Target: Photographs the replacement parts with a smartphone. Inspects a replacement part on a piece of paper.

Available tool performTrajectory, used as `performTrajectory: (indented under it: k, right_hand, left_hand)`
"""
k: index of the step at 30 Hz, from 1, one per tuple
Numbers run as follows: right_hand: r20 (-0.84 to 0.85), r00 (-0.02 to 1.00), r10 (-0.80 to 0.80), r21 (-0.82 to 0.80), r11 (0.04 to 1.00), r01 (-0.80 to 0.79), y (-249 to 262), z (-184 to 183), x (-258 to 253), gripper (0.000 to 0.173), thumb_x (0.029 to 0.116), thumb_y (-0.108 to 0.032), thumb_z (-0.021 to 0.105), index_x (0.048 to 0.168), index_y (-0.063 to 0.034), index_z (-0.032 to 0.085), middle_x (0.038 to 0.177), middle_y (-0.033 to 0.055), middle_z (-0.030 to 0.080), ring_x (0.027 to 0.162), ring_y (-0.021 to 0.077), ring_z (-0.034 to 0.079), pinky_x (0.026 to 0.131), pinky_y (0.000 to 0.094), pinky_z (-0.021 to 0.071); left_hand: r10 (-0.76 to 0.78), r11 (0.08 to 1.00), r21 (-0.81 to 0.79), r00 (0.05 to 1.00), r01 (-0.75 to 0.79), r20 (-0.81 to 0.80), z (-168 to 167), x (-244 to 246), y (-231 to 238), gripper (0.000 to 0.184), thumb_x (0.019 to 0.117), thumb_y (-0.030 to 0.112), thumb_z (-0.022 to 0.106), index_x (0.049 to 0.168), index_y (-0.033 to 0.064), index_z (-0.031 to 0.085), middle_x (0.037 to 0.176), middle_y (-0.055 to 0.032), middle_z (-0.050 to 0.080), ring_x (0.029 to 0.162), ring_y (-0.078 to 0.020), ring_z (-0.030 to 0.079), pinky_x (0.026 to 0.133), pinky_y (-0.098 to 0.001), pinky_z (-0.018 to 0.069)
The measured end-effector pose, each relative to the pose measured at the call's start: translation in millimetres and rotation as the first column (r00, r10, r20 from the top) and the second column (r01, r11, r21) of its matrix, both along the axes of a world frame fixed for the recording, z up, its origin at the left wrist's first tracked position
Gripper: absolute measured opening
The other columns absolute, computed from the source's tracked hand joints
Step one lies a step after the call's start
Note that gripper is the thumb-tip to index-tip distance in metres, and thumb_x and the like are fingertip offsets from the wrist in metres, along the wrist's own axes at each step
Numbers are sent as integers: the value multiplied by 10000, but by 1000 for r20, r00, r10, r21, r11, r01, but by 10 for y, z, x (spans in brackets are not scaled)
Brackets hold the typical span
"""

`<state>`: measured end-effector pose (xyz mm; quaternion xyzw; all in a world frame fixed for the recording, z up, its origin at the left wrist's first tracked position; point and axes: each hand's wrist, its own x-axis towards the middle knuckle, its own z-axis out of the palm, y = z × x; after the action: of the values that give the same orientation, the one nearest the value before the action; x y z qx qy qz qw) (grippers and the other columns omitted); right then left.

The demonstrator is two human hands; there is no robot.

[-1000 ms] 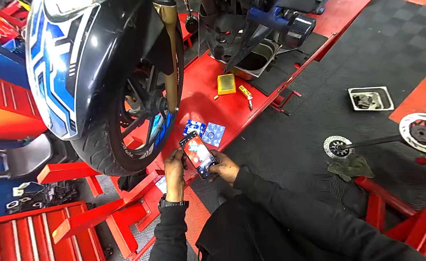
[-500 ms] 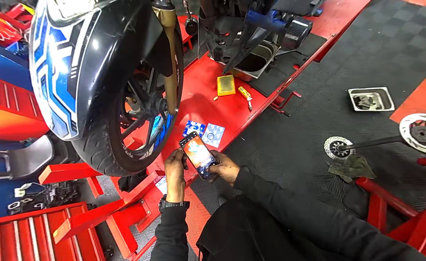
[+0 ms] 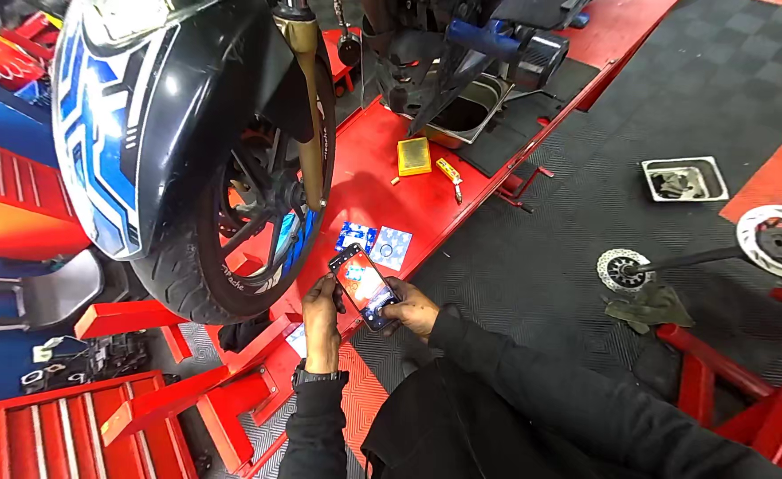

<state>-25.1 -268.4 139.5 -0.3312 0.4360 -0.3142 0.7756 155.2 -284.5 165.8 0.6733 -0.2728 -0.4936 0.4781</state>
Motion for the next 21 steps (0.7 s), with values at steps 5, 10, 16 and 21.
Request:
performTrajectory:
  k: [5, 10, 16, 21]
  right_hand:
    - [31, 999, -10, -1, 1000, 11, 14, -43, -8, 530, 892, 59, 643, 1386, -70, 500, 1098, 201, 696, 799, 322, 730, 613, 443, 628]
    - [38, 999, -5, 20, 1000, 4, -4, 28, -43, 527, 893, 74, 626, 1387, -60, 499, 1120, 208, 689, 826, 336, 728, 642, 463, 631]
    - [31, 1000, 0, 16, 1000, -1, 3, -2, -42, 523, 900, 65, 624, 1389, -63, 489, 1110, 212, 694, 811, 335, 733, 637, 453, 633]
    - [25, 1000, 5, -1, 1000, -5, -6, -57, -37, 528, 899, 59, 640, 1391, -47, 479, 1126, 208, 691, 811, 332, 735, 621, 452, 634]
  left_hand:
    - [-5, 1000, -8, 1000, 5, 6, -28, 5, 5, 290, 1070, 290, 550, 936, 74, 689, 682, -7, 578, 491, -86, 487, 449, -223, 439]
    - [9, 1000, 0, 1000, -9, 5, -20, -17, -5, 289, 1071, 284, 551, 942, 66, 690, 669, -14, 573, 486, -91, 483, 448, -227, 433]
    - [1, 1000, -2, 1000, -1, 9, -11, -29, 5, 293, 1071, 292, 548, 933, 73, 686, 671, -8, 570, 486, -85, 483, 449, -223, 438]
    - [-17, 1000, -13, 1000, 17, 23, -14, -27, 19, 300, 1073, 300, 542, 937, 78, 690, 682, -1, 574, 500, -84, 490, 456, -227, 439]
